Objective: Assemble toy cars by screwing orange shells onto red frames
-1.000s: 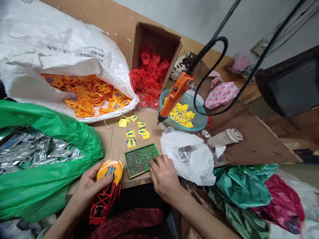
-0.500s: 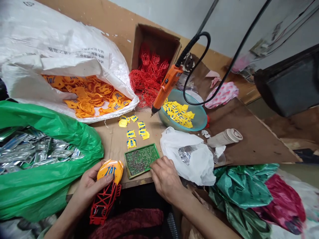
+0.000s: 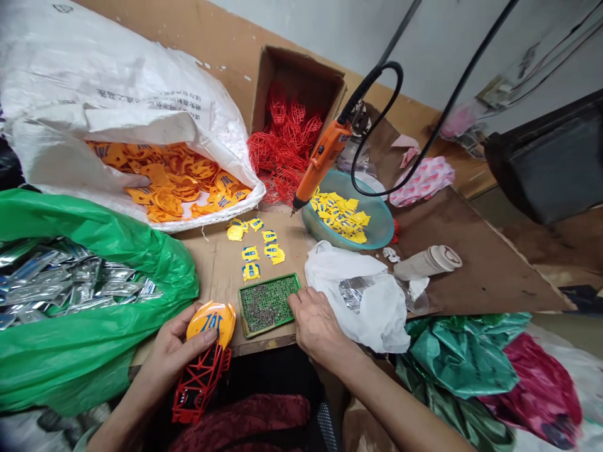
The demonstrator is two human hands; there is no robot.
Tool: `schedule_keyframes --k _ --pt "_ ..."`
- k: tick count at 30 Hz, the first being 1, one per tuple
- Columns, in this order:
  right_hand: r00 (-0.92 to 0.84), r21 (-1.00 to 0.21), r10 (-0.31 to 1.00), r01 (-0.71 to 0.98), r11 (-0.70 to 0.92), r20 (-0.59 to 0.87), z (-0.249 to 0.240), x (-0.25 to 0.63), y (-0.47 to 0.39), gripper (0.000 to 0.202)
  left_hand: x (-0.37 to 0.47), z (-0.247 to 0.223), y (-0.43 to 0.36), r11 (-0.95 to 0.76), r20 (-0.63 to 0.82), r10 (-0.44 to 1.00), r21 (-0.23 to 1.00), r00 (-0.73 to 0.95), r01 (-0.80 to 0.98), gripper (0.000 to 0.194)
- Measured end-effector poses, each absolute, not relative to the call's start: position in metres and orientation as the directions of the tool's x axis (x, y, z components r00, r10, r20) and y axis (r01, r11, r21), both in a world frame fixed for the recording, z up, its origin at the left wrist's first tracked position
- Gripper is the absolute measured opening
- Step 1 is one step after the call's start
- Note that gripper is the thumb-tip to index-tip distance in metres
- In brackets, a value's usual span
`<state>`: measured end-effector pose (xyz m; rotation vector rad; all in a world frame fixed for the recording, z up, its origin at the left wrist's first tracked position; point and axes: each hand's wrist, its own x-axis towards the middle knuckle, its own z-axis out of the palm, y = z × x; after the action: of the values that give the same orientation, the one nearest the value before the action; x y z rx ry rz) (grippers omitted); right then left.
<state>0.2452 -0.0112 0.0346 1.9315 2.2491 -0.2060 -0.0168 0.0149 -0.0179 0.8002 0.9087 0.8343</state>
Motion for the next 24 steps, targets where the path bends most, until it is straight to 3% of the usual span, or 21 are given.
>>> schedule_keyframes --k 8,10,14,16,20,24 --pt "-0.26 -0.379 0.958 0.904 0.197 -0.121 0.032 0.237 -0.012 0.029 -0.016 -0.013 0.015 0.445 -0.341 0.868 0.856 0.361 -0.262 0.035" --pt "-0.212 -0.334 0.973 0.927 0.171 -0.09 0.032 0.235 -0.01 0.027 -0.016 -0.014 0.015 0.44 -0.338 0.87 0.861 0.36 -0.254 0.036" --pt "-0.142 -0.118 0.986 0.984 0.131 -0.083 0.03 0.221 -0.009 0.02 -0.017 -0.017 0.015 0.436 -0.337 0.87 0.867 0.361 -0.241 0.036" --pt "-0.182 -0.142 0.979 0.976 0.168 -0.091 0.028 0.214 -0.01 0.019 -0.017 -0.018 0.015 0.435 -0.337 0.871 0.867 0.358 -0.242 0.037" --pt "-0.245 -0.352 0.968 0.911 0.214 -0.046 0.03 0.222 -0.007 0.027 -0.017 -0.014 0.015 0.458 -0.358 0.861 0.854 0.36 -0.248 0.041" --pt "-0.29 -0.305 0.957 0.911 0.278 0.005 0.037 0.261 0.004 0.033 -0.017 -0.009 0.015 0.491 -0.386 0.846 0.832 0.367 -0.257 0.042"
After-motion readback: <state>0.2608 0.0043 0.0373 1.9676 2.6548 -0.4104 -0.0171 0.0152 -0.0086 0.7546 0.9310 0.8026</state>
